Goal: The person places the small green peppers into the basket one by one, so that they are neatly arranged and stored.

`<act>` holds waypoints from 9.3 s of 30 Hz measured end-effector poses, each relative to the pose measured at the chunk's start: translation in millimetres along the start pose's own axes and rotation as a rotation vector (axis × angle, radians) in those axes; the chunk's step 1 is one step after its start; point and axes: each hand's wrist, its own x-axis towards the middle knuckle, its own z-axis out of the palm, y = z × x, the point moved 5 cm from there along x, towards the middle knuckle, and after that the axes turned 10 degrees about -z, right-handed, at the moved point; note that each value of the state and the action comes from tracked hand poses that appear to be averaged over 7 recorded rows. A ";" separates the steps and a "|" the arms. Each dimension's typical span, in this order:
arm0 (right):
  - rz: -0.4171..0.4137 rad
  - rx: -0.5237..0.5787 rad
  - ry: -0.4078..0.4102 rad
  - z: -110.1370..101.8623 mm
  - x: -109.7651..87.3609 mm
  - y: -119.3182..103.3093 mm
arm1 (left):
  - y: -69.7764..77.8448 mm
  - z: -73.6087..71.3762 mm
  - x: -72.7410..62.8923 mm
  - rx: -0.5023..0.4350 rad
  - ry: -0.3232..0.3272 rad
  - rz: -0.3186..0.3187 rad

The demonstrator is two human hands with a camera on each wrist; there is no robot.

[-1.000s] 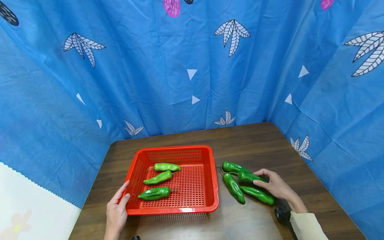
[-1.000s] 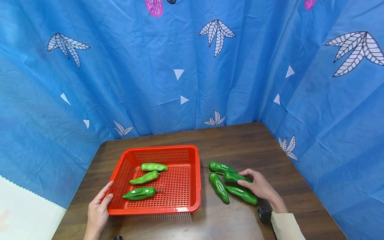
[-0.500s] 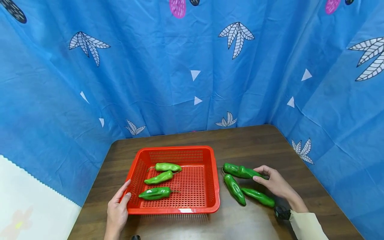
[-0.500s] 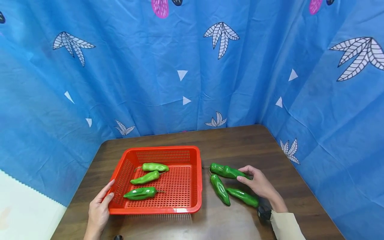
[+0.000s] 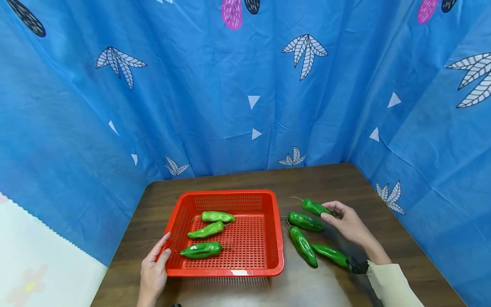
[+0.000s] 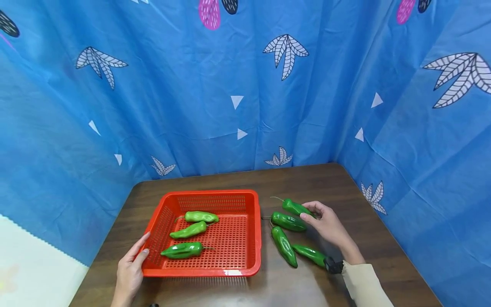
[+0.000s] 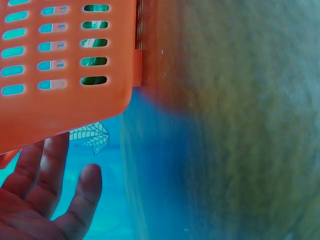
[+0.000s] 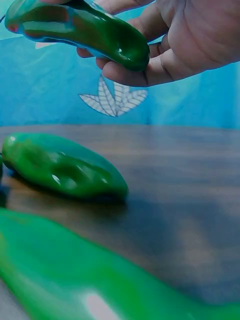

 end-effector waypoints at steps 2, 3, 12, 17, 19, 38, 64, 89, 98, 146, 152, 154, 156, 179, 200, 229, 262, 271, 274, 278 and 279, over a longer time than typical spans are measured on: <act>-0.009 -0.017 0.004 1.3 5.6 -6.0 | 0.0 -0.1 -0.5 0.004 0.005 0.001; -0.007 -0.015 0.006 2.2 8.8 -9.1 | 0.0 0.0 -0.6 0.008 0.006 0.003; -0.064 0.018 -0.009 13.0 43.9 -38.4 | -1.0 1.1 -0.1 0.010 0.022 0.016; -0.077 0.020 -0.015 17.1 60.8 -53.4 | -1.8 1.7 -0.3 0.009 0.025 0.019; -0.086 0.025 -0.016 20.3 66.8 -59.1 | -1.5 1.5 -0.6 0.013 0.025 0.012; -0.117 0.152 -0.115 81.9 113.1 -102.5 | -1.5 1.0 1.3 0.028 -0.002 0.012; -0.153 0.210 -0.203 179.9 149.7 -132.3 | -5.7 1.6 6.3 -0.037 -0.014 -0.011; -0.087 0.168 -0.363 268.7 153.3 -143.9 | -1.9 0.7 3.3 -0.039 -0.017 0.023; -0.074 0.115 -0.352 283.8 144.6 -133.9 | -1.5 1.0 -0.9 -0.034 -0.010 0.020; -0.120 -0.054 -0.360 294.2 140.2 -112.9 | -6.6 5.1 3.4 -0.076 -0.001 0.019; -0.134 -0.057 -0.345 292.6 139.3 -113.5 | -8.1 7.0 3.9 -0.076 -0.009 0.018; -0.142 -0.048 -0.337 291.7 139.0 -115.8 | -8.4 7.3 4.1 -0.072 -0.009 0.012; -0.152 -0.040 -0.330 290.3 139.1 -119.4 | -8.0 7.6 3.8 -0.069 -0.010 0.011; -0.166 0.103 -0.221 233.5 155.8 -137.9 | -6.4 6.2 2.9 -0.051 0.015 0.033; -0.236 0.043 -0.007 85.7 166.1 -150.8 | -7.0 7.8 4.0 -0.056 0.007 0.013; -0.037 -0.109 0.086 -6.4 90.6 -41.6 | -7.8 7.8 3.3 0.024 0.020 -0.001; 0.178 -0.044 -0.118 53.3 32.0 42.9 | -13.9 -8.5 3.1 -0.001 -0.017 -0.045; 0.193 -0.066 -0.154 53.3 31.9 42.7 | -10.1 -4.6 5.2 -0.017 0.019 0.050; 0.206 -0.078 -0.162 51.4 31.8 42.6 | -9.3 -1.6 5.2 -0.033 0.019 0.054; 0.196 -0.096 -0.175 49.0 31.1 40.9 | -10.4 1.6 6.8 -0.035 0.012 0.048; 0.195 -0.103 -0.179 48.4 30.8 40.6 | -10.9 2.1 7.4 -0.030 0.010 0.043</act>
